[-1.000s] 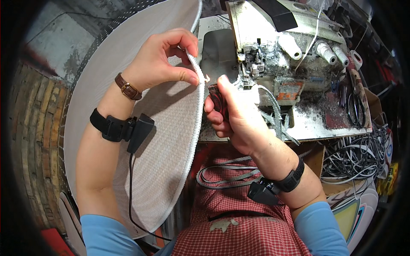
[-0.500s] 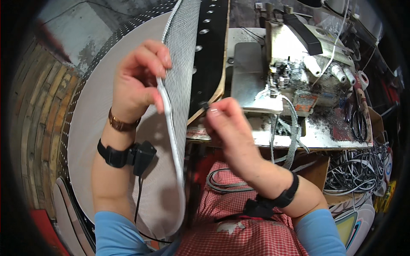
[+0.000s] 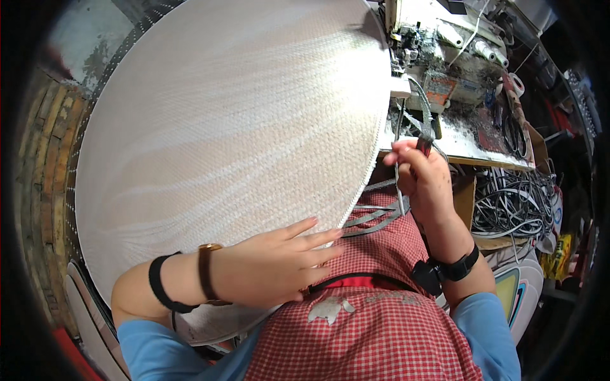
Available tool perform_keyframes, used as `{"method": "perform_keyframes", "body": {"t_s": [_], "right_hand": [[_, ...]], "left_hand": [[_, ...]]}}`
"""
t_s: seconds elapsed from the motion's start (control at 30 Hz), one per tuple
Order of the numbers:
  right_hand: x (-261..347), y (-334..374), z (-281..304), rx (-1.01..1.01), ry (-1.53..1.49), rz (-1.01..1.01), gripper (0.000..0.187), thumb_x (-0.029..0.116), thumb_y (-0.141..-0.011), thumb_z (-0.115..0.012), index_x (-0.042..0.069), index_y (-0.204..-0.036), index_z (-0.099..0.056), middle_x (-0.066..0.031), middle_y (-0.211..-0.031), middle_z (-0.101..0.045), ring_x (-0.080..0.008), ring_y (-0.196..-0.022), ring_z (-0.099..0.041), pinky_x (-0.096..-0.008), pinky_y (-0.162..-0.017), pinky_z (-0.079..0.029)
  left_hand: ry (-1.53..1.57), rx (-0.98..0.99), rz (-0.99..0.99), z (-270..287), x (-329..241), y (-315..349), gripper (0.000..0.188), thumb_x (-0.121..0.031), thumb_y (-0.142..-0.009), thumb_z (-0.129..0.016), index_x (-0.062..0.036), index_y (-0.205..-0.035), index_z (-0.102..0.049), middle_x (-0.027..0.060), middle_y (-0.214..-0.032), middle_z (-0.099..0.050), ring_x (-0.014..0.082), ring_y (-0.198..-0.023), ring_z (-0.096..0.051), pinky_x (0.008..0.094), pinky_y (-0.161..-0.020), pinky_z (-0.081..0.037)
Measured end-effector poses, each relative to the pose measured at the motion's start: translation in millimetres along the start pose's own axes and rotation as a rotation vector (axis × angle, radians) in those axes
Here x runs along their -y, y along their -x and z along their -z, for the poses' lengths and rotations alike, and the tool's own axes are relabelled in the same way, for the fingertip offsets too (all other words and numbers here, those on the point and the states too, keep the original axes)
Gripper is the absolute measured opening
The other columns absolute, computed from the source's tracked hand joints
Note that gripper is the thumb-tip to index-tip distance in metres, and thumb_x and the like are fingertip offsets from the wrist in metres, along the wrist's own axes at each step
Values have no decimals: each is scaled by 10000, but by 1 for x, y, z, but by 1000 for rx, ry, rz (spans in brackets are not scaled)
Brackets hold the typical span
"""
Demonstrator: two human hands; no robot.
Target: Finishing the edges of large fabric panels using an industrial overlock sewing machine.
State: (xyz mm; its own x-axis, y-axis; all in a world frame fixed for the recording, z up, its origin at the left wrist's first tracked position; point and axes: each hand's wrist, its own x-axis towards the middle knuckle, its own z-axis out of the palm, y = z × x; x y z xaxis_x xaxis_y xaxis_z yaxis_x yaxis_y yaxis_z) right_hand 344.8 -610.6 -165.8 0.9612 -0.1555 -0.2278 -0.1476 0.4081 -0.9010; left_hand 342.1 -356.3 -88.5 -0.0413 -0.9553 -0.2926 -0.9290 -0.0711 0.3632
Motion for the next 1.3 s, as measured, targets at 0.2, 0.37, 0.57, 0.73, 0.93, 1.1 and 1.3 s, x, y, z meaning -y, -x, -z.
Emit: {"method": "perform_keyframes", "body": {"t_s": [0.2,0.37,0.57,0.73,0.93,1.1,1.3], "right_hand": [[-11,9,-10,64,239,193,114,104,-843,-633,0,-887,-616,-21,-800,-631,-76,-731,-576,-217,-698,-463],[-10,8,9,-9,170,44,144,151,-865,-592,14,-910,-596,4,-760,-579,-33,-622,-488,-162,-553,-372],[14,-16,-24,101,145,77,408,443,-833,-563,35,-811,-574,53,-542,-404,-30,-442,-316,-186,-425,-241],[69,-57,-80,6,159,183,307,278,-773,-651,-9,-866,-594,-52,-692,-580,-102,-511,-505,-211,-459,-351],[102,-107,-128,-102,124,115,314,5,-713,-621,-142,-976,-536,-216,-915,-591,-352,-786,-615,-481,-728,-509],[146,-45,-144,398,144,224,385,-45,-697,-558,11,-1078,-542,-140,-952,-577,-263,-876,-595,-449,-781,-499],[196,145,-112,827,-80,620,341,-19,-722,-599,4,-1063,-588,-51,-898,-627,-151,-786,-609,-312,-778,-476]], "left_hand": [[668,-213,167,-13,-14,81,546,-260,-796,-638,13,-1241,-476,188,-1369,-377,326,-1304,-316,459,-1050,-270],[749,-860,966,-56,-38,236,611,-210,-803,-634,-4,-1326,-395,158,-1396,-366,272,-1318,-302,393,-1073,-224],[427,-815,2526,-170,-101,437,618,-279,-801,-651,14,-1296,-425,153,-1321,-452,249,-1201,-447,366,-1000,-343],[904,-1410,2288,-251,-127,529,619,-346,-788,-652,34,-1245,-478,173,-1169,-561,305,-1068,-540,374,-913,-420],[527,-1940,2315,-257,-96,532,734,-375,-690,-741,62,-1223,-489,179,-1216,-541,312,-1107,-513,410,-951,-382],[-591,-1877,1995,-152,-112,453,487,-337,-764,-704,29,-1063,-586,125,-977,-650,219,-838,-615,338,-762,-475],[-1083,-2262,1450,-82,-238,350,312,-256,-835,-649,-1,-998,-572,113,-915,-636,160,-774,-596,285,-723,-500]]}}
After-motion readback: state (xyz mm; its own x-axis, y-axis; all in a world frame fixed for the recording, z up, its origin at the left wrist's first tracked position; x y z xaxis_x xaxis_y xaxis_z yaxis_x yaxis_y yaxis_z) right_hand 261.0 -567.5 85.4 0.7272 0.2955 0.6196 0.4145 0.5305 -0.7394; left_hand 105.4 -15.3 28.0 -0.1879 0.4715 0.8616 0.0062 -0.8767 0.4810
